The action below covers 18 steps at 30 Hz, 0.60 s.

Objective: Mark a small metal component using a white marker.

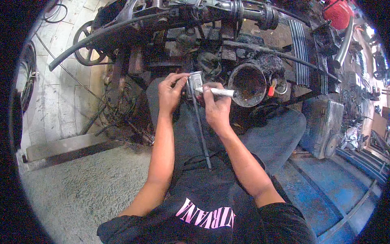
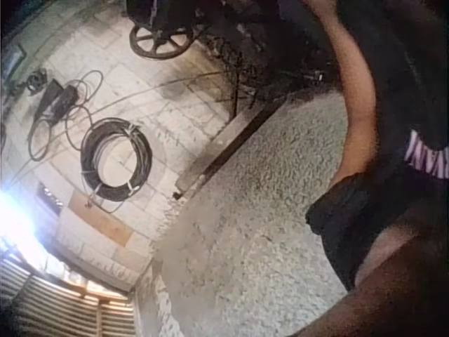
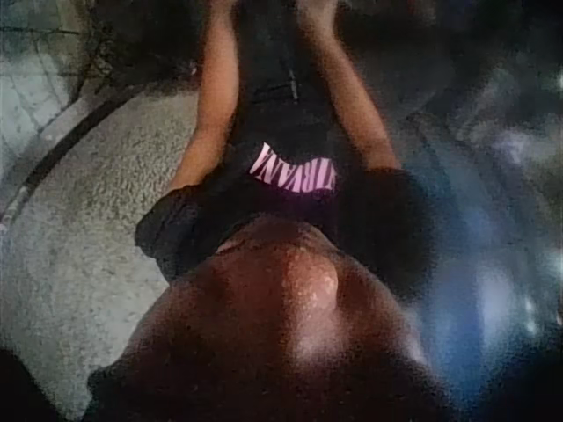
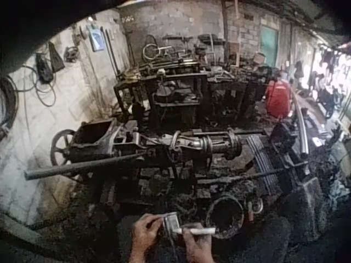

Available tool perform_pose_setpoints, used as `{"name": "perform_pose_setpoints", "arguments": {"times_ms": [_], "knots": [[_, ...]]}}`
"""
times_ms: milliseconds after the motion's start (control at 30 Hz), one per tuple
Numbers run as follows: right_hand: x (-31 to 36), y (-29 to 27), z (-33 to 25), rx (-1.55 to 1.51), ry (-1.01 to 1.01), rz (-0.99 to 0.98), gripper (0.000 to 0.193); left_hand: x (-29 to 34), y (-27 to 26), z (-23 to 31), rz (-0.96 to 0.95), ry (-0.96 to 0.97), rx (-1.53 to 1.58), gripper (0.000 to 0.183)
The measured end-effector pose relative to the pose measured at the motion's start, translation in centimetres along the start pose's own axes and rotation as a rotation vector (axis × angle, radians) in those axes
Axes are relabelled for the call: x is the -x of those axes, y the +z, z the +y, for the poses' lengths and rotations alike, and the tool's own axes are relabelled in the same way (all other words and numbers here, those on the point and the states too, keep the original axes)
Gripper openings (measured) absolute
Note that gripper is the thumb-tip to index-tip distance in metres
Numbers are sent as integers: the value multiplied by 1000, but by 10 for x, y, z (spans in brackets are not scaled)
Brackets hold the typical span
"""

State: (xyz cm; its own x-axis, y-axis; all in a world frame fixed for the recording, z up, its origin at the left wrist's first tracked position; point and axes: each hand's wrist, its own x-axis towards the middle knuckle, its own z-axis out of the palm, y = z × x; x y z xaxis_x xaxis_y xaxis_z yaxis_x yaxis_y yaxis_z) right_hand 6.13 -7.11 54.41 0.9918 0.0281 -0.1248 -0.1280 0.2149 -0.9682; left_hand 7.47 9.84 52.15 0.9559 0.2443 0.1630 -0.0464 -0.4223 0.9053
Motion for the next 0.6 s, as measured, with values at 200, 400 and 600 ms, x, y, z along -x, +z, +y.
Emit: {"name": "perform_pose_setpoints", "arguments": {"times_ms": [200,400,600], "knots": [[-1,-6,7,124,-93,-67,10,0,4,14,50,-87,67,15],[-1,-4,16,261,-104,-21,9,0,3,11,49,-36,45,14],[-1,-5,10,373,-165,-53,8,-2,2,13,31,-34,46,14]]}}
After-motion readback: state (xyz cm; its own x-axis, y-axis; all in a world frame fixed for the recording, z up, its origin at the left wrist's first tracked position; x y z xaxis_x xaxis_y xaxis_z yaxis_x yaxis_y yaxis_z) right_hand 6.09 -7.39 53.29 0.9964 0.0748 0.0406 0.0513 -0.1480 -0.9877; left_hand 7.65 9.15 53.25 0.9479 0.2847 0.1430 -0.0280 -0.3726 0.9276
